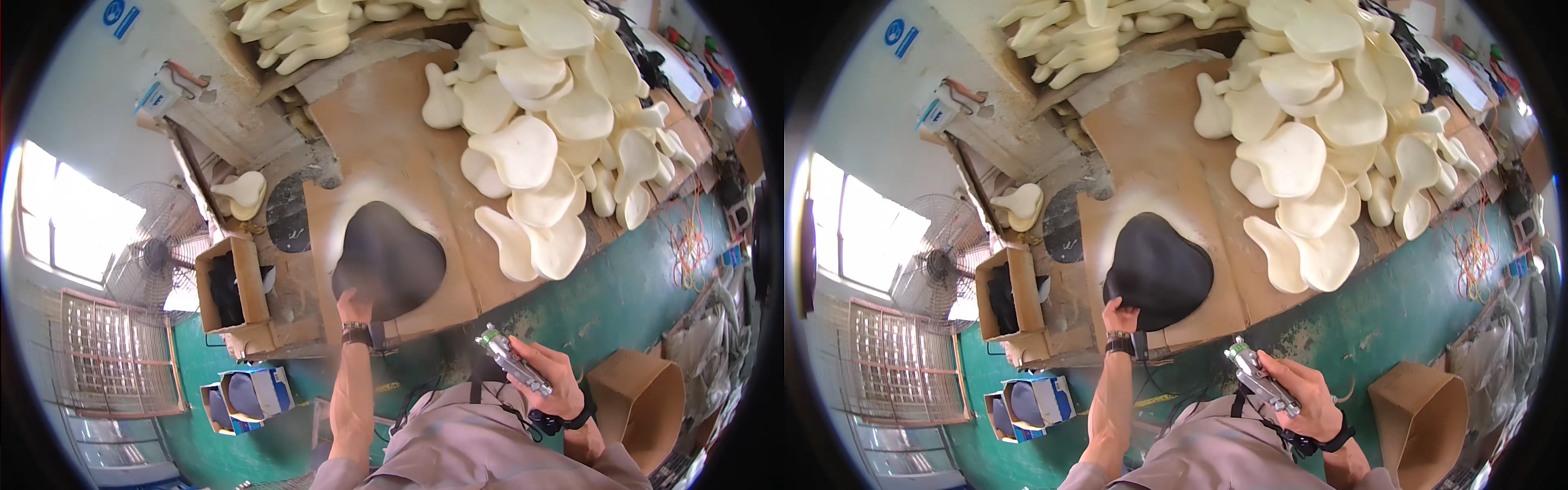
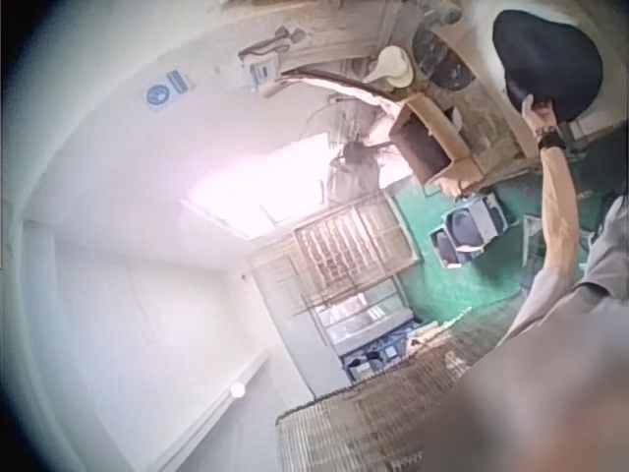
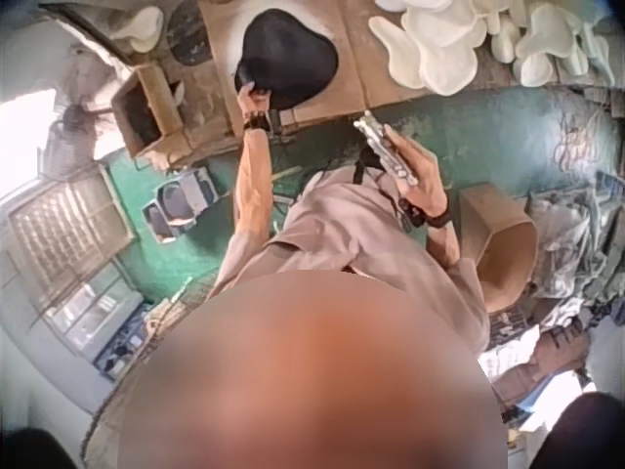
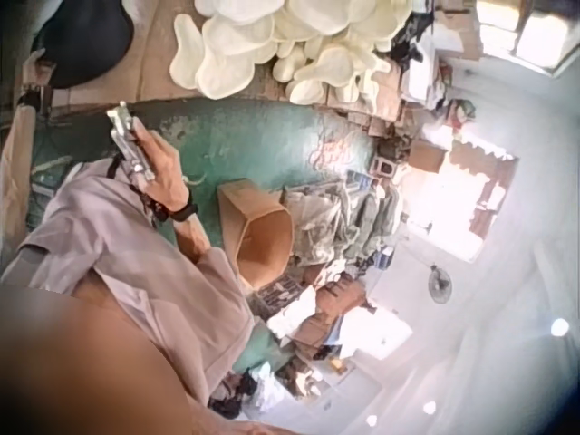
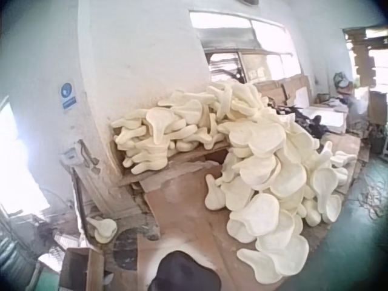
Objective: The person repeatedly picks up black shoe insoles from a wooden workbench and sprays them with a handheld spray gun. After spraying, the person places the insoles into a metal wire rack on the floor. The process is repeated for multiple insoles throughout the video.
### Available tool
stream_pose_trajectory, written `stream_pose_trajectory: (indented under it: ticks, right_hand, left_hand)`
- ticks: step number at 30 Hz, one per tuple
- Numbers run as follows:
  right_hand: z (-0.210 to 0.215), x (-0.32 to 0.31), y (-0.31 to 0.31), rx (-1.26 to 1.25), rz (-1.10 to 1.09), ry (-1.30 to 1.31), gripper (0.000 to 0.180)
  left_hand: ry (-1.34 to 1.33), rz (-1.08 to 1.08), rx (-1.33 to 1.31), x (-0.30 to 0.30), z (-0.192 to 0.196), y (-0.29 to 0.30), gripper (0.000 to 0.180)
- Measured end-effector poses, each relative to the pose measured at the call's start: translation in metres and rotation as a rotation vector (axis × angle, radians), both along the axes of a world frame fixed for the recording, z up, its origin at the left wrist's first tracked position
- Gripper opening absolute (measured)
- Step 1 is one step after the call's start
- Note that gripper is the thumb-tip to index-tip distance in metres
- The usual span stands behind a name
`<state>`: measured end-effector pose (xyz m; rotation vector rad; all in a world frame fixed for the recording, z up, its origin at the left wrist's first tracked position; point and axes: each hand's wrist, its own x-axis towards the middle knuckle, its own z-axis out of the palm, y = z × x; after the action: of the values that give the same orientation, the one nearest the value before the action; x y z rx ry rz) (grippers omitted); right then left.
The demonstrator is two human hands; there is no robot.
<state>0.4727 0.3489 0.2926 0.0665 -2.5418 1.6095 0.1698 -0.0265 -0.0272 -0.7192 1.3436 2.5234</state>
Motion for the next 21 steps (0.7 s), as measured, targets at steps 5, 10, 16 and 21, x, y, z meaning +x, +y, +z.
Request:
stream_pose_trajectory:
  ticks: [5,10,16,21]
  right_hand:
    - [0.006,-0.02,-0.009,0.041,0.093,0.01,0.07]
    - [0.006,-0.037,-0.02,0.087,0.228,0.028,0.072]
    - [0.004,-0.066,-0.054,0.154,0.487,-0.007,0.062]
    - [-0.01,-0.071,-0.095,0.217,0.745,-0.032,0.053]
  left_hand:
    - [0.366,0.15,-0.023,-0.044,0.075,-0.002,0.029]
    - [0.561,0.109,0.662,0.006,0.238,-0.016,0.044]
    - [0.744,0.431,0.647,0.134,0.276,-0.081,0.051]
    - [0.636,0.762,0.627,0.284,0.209,-0.126,0.05]
